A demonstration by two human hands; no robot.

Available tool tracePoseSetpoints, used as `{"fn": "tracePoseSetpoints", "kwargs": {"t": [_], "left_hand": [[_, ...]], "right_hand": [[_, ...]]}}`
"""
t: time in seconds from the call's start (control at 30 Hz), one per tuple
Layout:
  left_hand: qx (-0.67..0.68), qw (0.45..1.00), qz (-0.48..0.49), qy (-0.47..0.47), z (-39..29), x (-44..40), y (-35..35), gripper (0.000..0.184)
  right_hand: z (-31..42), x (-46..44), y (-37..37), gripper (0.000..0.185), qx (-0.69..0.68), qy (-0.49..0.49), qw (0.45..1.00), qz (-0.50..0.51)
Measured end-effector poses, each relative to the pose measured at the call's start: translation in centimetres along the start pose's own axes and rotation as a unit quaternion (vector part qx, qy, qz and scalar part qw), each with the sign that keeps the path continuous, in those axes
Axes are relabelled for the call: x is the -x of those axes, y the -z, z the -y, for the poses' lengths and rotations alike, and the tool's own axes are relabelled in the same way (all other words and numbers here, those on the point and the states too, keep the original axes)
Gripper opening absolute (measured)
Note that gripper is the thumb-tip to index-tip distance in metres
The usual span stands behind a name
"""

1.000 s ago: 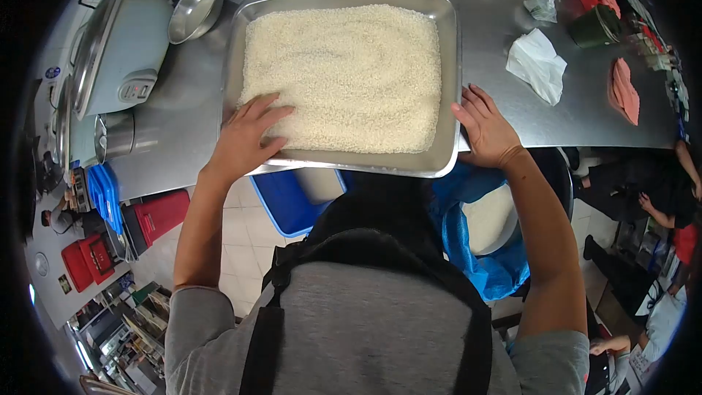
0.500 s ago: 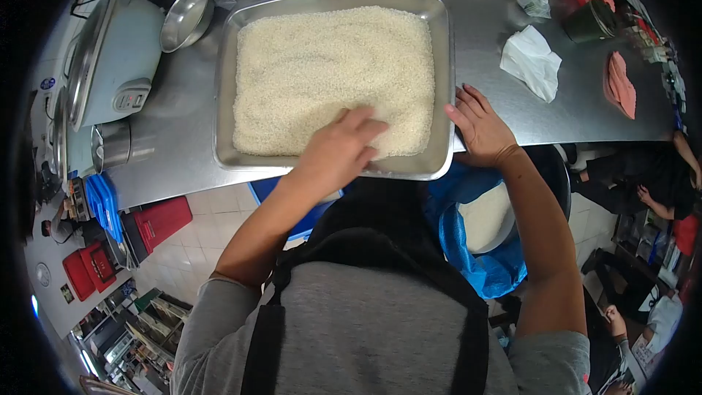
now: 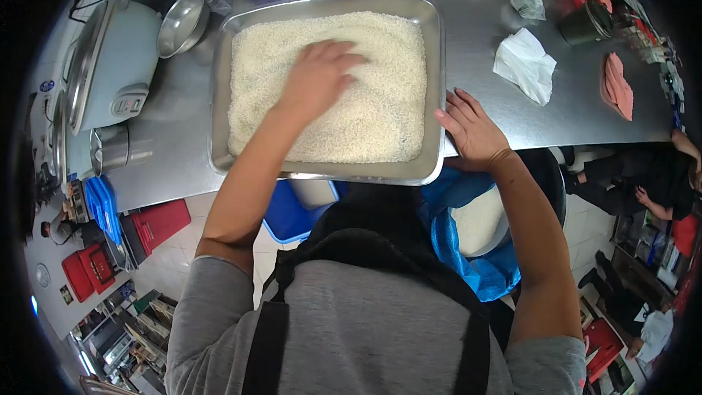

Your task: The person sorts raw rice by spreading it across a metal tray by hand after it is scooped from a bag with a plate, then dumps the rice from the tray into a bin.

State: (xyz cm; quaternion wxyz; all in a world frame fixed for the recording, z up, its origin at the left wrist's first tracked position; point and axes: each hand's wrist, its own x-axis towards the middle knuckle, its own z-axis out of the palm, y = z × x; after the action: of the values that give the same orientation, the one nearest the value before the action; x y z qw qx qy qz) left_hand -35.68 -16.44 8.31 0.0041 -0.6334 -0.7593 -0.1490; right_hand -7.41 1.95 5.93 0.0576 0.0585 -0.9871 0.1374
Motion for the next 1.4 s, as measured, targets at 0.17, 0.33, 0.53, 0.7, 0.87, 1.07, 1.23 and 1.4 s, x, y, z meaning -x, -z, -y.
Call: {"fn": "tracePoseSetpoints", "kwargs": {"t": [0.17, 0.33, 0.53, 0.7, 0.87, 1.07, 1.23, 1.4], "left_hand": [[0.005, 0.989, 0.012, 0.144, 3.9, 5.4, 3.2, 0.041], [0.028, 0.980, 0.055, 0.192, 0.9, 9.3, 4.4, 0.044], [0.065, 0.990, 0.093, 0.081, -7.5, 6.9, 1.4, 0.048], [0.070, 0.996, 0.052, -0.032, -7.9, 1.1, -0.9, 0.049], [-0.037, 0.998, 0.048, -0.021, -3.0, -2.7, -2.0, 0.047], [-0.082, 0.989, 0.062, 0.109, 4.5, 1.2, 1.5, 0.048], [-0.055, 0.977, 0.058, 0.198, 3.9, 6.0, 2.7, 0.048], [-0.019, 0.970, 0.084, 0.228, -1.7, 4.7, 1.0, 0.050]], "right_hand": [[0.0, 0.0, 0.0, 0.105, -0.003, -0.004, 1.000, 0.007], [0.0, 0.0, 0.0, 0.106, -0.010, 0.000, 1.000, 0.000], [0.0, -0.1, 0.2, 0.105, -0.006, 0.009, 1.000, -0.001], [-0.1, 0.0, 0.1, 0.103, -0.003, 0.013, 1.000, -0.003], [-0.1, 0.0, 0.0, 0.101, -0.001, 0.011, 1.000, -0.008], [0.1, -0.1, 0.4, 0.101, -0.006, 0.000, 1.000, 0.011], [0.1, -0.1, 0.4, 0.102, -0.005, 0.001, 1.000, 0.001], [0.2, 0.0, 0.1, 0.104, 0.002, -0.005, 1.000, -0.002]]}}
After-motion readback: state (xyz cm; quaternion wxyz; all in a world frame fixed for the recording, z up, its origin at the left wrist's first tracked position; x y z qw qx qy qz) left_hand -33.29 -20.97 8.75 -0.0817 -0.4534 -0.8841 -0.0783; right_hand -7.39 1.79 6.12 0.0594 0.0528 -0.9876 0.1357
